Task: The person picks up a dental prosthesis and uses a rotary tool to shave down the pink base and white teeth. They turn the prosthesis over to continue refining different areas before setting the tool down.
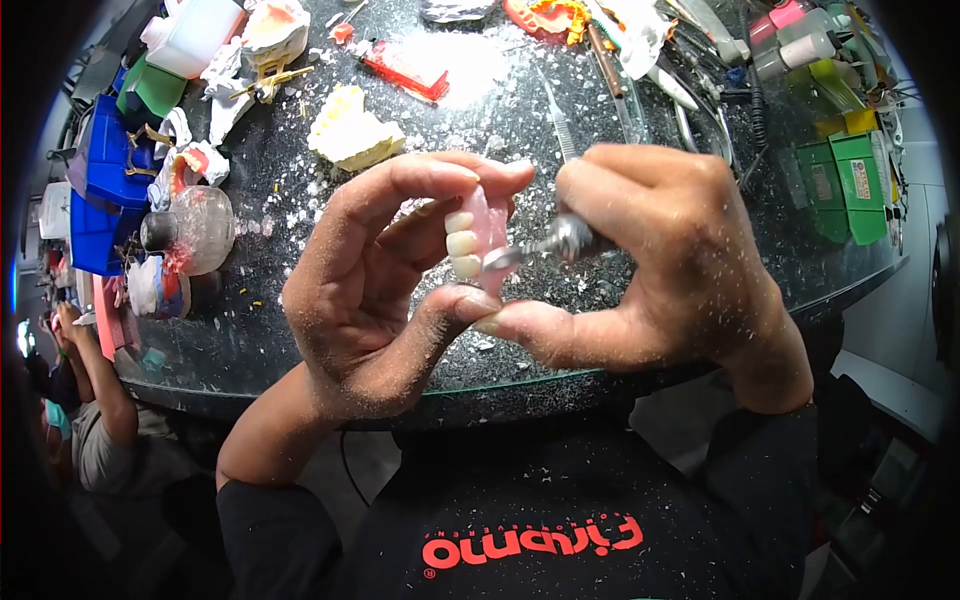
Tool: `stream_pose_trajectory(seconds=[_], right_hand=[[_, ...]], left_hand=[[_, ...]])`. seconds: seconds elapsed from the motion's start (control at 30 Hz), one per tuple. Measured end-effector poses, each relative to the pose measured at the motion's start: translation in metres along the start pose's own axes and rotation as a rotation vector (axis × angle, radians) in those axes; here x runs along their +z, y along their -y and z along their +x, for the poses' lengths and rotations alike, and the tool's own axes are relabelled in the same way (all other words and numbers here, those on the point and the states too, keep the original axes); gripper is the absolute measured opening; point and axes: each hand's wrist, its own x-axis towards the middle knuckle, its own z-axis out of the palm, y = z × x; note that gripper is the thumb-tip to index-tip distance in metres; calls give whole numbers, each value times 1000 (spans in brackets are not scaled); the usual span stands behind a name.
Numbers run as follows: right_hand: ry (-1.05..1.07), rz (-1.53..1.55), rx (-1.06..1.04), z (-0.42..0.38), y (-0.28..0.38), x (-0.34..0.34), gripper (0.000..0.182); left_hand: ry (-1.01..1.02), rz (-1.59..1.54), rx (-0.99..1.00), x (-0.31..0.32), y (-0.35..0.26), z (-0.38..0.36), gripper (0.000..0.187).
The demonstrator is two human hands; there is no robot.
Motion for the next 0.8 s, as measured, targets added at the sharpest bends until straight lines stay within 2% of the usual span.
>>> stream_pose_trajectory(seconds=[0.1, 0.2, 0.3, 0.4, 0.5, 0.63, 0.8], right_hand=[[-52, 10, 15, 1, -4, 1, 58], [41, -29, 21, 0, 3, -4, 59], [-32, -31, -2, 2, -4, -2, 55], [81, -16, -23, -1, 0, -5, 51], [-105, 64, -70, 4, -12, -2, 49], [-185, 111, -146, 8, -31, -2, 29], [-43, 75, -62, 6, -21, 0, 29]], left_hand=[[9, -18, 1, 1, 1, 0, 56], [14, -31, 6, 1, 1, 0, 57], [9, -24, -11, 1, 0, 0, 58], [-21, -18, -49, 3, -3, 1, 57], [-4, -120, -163, -3, -5, 2, 56], [-80, -310, -343, -4, -10, 10, 56], [-55, -449, -449, -11, -8, 7, 55]])
